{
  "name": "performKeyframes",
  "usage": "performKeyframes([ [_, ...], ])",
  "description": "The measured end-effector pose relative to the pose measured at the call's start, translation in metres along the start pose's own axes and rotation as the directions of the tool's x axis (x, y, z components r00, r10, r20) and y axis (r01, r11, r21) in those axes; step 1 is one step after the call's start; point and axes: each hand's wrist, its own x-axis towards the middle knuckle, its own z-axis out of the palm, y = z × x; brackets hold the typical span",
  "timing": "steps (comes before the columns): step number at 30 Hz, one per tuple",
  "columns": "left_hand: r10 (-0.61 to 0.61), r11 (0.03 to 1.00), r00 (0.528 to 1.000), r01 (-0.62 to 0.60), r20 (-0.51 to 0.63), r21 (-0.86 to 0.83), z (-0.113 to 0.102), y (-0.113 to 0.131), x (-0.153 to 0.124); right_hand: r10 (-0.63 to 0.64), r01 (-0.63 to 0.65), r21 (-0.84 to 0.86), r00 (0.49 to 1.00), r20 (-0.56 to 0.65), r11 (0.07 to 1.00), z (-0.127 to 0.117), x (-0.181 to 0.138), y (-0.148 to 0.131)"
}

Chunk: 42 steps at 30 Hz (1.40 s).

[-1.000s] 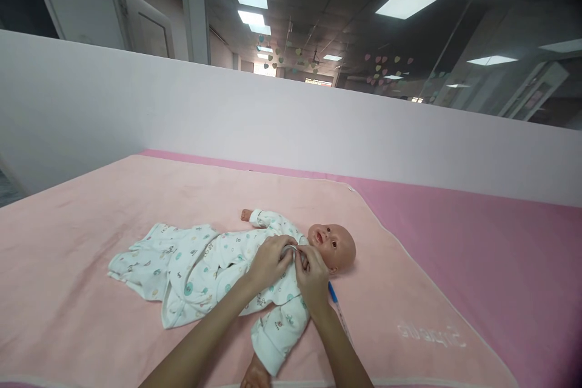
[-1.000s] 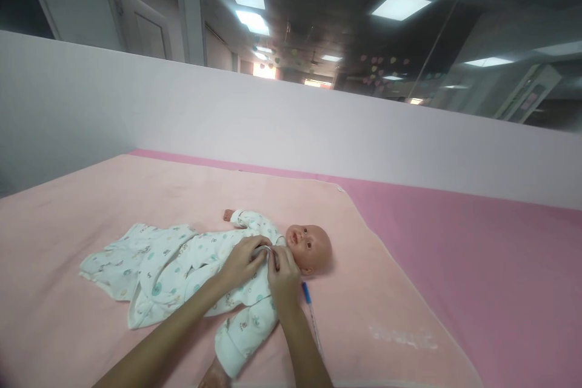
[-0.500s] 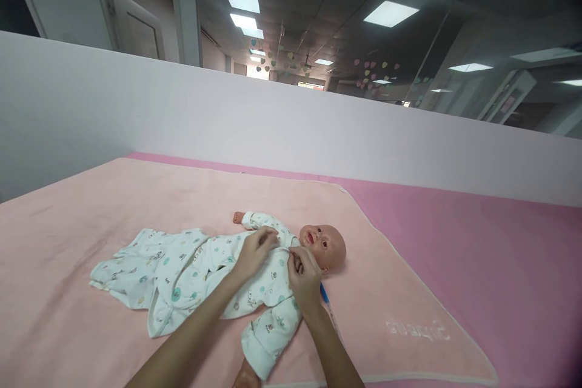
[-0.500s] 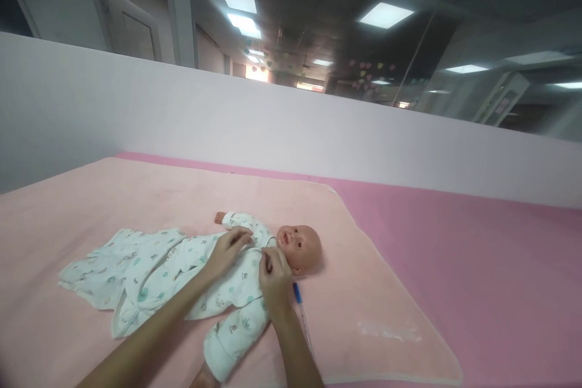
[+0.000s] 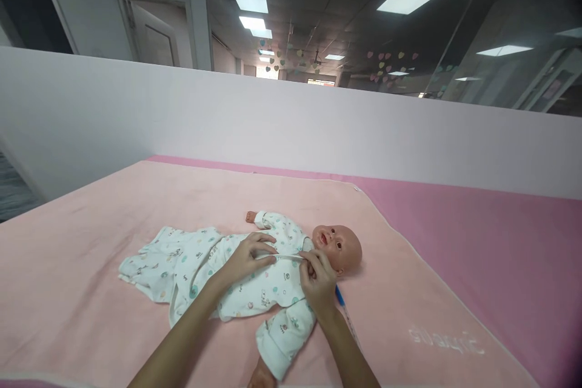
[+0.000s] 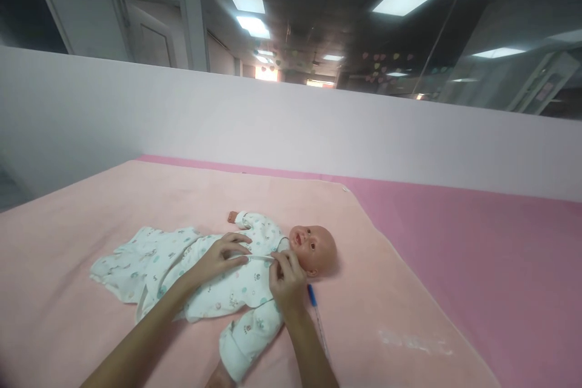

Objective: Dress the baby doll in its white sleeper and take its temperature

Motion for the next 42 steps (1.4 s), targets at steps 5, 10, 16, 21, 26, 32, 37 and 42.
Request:
performKeyframes([
  [5, 0.238, 0.925, 0.960, -0.178, -0.146, 0.336, 0.010, 0.000, -0.005, 0.006, -0.006, 0.003, 1.000, -0.013, 1.000, 0.001, 0.000, 0.001],
  [10, 0.459, 0.768, 0.872, -0.294, -0.168, 0.569, 0.018, -0.007, -0.009, 0.031, -0.031, 0.019, 1.000, 0.001, 0.999, 0.000, 0.000, 0.000],
  [16, 0.529, 0.724, 0.837, -0.357, -0.142, 0.590, 0.019, -0.007, -0.010, 0.047, -0.048, 0.029, 0.999, 0.003, 0.998, 0.000, 0.001, 0.000],
  [21, 0.497, 0.763, 0.853, -0.341, -0.160, 0.550, 0.021, -0.003, -0.010, 0.034, -0.034, 0.024, 0.999, 0.007, 0.999, 0.001, 0.000, 0.001],
  [26, 0.498, 0.761, 0.848, -0.328, -0.181, 0.560, 0.022, -0.003, -0.010, 0.037, -0.038, 0.042, 0.999, 0.014, 0.998, 0.000, 0.001, 0.000],
  [32, 0.505, 0.727, 0.837, -0.282, -0.210, 0.627, 0.025, -0.007, -0.010, 0.042, -0.043, 0.052, 0.999, 0.023, 0.998, 0.000, 0.000, 0.000],
  [37, 0.468, 0.726, 0.859, -0.241, -0.206, 0.644, 0.024, -0.005, -0.007, 0.037, -0.037, 0.026, 0.999, 0.029, 0.999, -0.001, 0.000, 0.001],
  [42, 0.450, 0.744, 0.875, -0.259, -0.176, 0.616, 0.022, -0.003, -0.006, 0.047, -0.048, 0.050, 0.998, 0.038, 0.998, 0.000, 0.000, 0.001],
])
